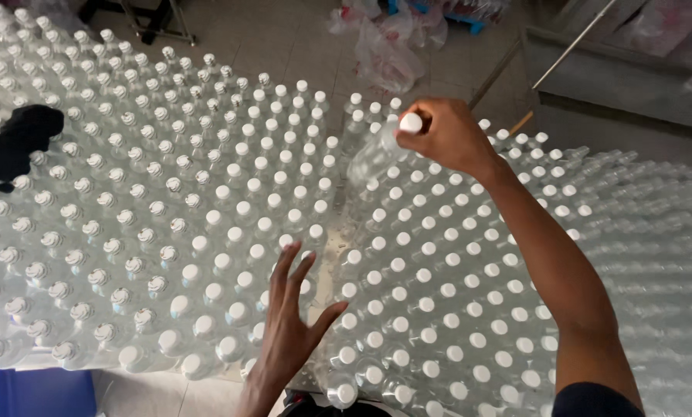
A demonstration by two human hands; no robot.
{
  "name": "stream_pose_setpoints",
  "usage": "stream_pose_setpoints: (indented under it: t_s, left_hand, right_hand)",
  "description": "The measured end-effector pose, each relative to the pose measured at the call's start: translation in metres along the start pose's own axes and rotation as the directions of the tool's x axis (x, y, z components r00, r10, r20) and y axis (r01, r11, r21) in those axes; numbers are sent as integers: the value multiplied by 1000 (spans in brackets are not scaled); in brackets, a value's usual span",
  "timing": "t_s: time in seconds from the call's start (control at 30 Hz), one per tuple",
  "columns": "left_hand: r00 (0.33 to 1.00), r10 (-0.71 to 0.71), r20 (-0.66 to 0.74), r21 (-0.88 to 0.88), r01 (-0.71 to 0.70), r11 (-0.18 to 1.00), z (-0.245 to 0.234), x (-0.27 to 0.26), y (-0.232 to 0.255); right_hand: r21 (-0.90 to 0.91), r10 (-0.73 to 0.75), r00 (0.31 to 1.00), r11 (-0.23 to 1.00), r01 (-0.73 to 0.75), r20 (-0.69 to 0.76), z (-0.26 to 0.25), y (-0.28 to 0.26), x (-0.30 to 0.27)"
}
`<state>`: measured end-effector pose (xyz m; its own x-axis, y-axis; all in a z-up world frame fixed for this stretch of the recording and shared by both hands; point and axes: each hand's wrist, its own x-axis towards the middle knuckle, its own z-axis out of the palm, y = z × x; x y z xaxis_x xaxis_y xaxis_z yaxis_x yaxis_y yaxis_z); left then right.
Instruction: The person picks up clear plastic bottles from a large collection on a table, screws white caps onto them, and places them back. Another person is visible nearby also working with the bottles.
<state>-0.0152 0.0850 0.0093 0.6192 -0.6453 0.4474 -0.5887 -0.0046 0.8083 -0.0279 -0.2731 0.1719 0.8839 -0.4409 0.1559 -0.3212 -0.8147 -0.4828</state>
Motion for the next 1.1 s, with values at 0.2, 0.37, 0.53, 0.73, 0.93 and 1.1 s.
stream_pose_setpoints:
  t_s: [0.2, 0.37, 0.53, 0.73, 0.93, 1.1]
  left_hand:
    - [786, -397, 474, -188, 531, 827, 58, 77, 83]
    - [552, -428, 716, -523, 830, 196, 165, -7, 29]
    - [391, -565, 727, -437, 898, 58, 179, -28, 36]
    - [435, -569, 698, -444, 886, 133, 180, -22, 59]
    - [437, -533, 724, -416, 894, 168, 180, -22, 67]
    - [475, -491, 730, -404, 880, 251, 170, -21, 75]
  right_hand:
    - [639, -133, 927, 758, -132, 350, -4, 31, -92]
    - [677, 131, 866, 571, -464, 483, 67, 117, -154]
    - [610, 252, 802, 539, -581, 541, 61, 169, -227]
    - [625, 248, 863, 606, -493, 441, 52, 211, -288]
    - [605, 244, 885, 655, -452, 397, 49, 206, -291]
    - [590, 138, 943, 750, -299, 303, 44, 185, -276]
